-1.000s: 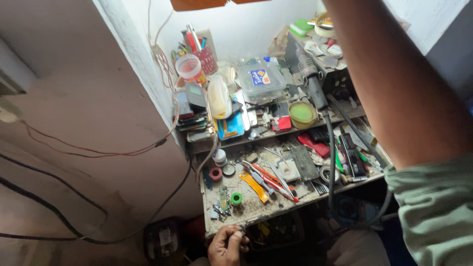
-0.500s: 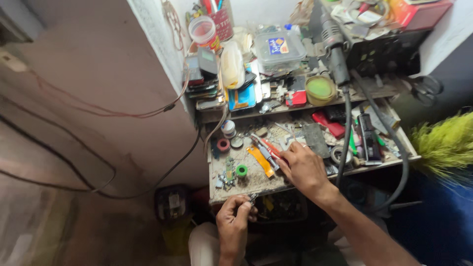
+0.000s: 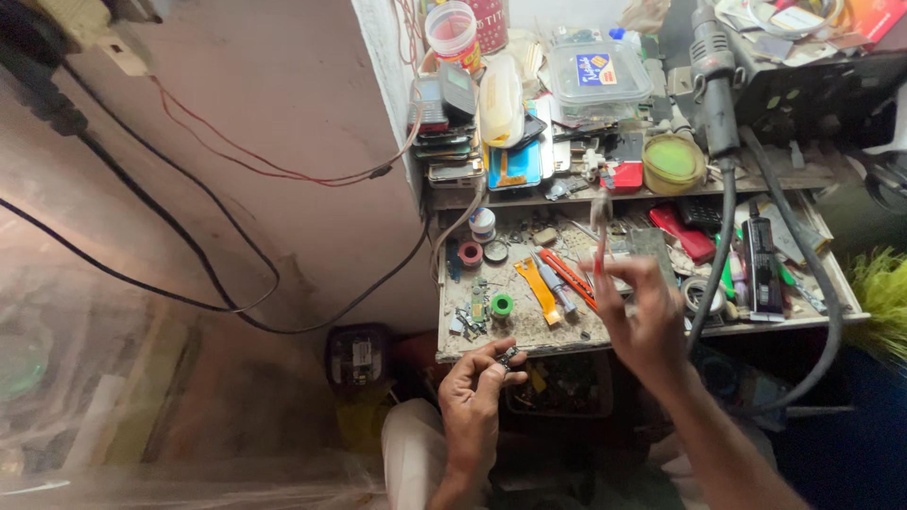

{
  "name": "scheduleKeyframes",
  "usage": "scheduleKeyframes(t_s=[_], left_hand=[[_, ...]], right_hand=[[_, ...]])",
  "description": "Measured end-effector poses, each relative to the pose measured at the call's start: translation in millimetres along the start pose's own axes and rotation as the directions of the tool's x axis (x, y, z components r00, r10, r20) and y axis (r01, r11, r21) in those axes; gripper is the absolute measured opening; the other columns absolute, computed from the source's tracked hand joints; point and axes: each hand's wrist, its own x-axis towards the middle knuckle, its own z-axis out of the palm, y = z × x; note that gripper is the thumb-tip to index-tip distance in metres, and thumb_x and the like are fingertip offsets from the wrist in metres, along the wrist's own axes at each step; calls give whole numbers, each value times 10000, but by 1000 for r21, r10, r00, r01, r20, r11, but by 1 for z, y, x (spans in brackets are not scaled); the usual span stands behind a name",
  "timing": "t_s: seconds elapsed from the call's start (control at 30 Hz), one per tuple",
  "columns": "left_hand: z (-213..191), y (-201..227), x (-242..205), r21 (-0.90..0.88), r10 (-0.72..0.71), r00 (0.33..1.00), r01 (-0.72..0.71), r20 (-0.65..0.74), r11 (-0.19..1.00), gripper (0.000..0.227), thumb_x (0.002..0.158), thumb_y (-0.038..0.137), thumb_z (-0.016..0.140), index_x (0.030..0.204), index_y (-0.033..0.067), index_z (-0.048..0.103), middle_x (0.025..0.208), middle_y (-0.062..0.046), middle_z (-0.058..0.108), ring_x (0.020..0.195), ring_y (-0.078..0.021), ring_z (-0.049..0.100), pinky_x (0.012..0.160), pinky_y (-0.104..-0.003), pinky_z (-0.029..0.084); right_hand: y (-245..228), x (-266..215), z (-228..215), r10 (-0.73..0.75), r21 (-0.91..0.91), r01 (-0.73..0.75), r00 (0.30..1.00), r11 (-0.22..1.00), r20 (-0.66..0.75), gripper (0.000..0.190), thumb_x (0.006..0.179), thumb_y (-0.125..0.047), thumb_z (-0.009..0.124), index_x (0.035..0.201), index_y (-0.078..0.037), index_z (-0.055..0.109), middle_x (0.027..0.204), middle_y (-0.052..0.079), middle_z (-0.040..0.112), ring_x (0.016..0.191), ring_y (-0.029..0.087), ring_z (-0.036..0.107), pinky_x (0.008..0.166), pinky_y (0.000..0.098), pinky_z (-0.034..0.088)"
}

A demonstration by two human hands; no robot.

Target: The person cleans small electronic components, including circuit board fragments and chips, using a spray bottle, a toothbrush, and a screwdriver. They retrieve parts from a plastic container, spray them with liquid, scrub them with the toothbrush, and scrape them with the screwdriver before placing them back on the workbench.

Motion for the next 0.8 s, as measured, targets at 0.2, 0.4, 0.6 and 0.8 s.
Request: scheduleKeyframes(t_s=[0.2,0.4,0.6,0.8], left_hand=[[1,-3,1,-73,90,996,-91,-16,993,132,950,2,540,836,-32,597,1276,-258,689,1092,-248,703,945,-414,621],[9,-6,-3,-119,72,997,-71,1,990,119,952,9,538,855,-24,599,1281,-249,676,1127,-256,703,1018,-406,558],[6,-3,-6,-61,92,995,-90,42,994,94,950,14,540,910,-27,614,1308,-220,678,1158,-251,681,1058,-398,518],[3,-5,-9,-76,102,990,-94,102,993,93,967,44,548,955,-4,627,1328,-200,659,1167,-255,670,1049,-397,526]], right_hand=[[-32,-80,-2,-123,95,105,970,990,210,380,836,55,680,1206,-29,669,923,107,712,758,212,698,651,322,566],[-36,-106,-1,-107,61,98,979,993,172,409,824,56,709,1220,-45,697,938,93,692,782,224,671,690,310,556],[-41,-114,3,-79,74,71,991,995,112,372,826,46,723,1183,-56,714,923,78,683,778,186,672,678,280,560],[-44,-117,-5,-23,86,8,983,996,180,461,790,87,720,1233,-44,710,911,70,682,758,168,675,657,271,562]])
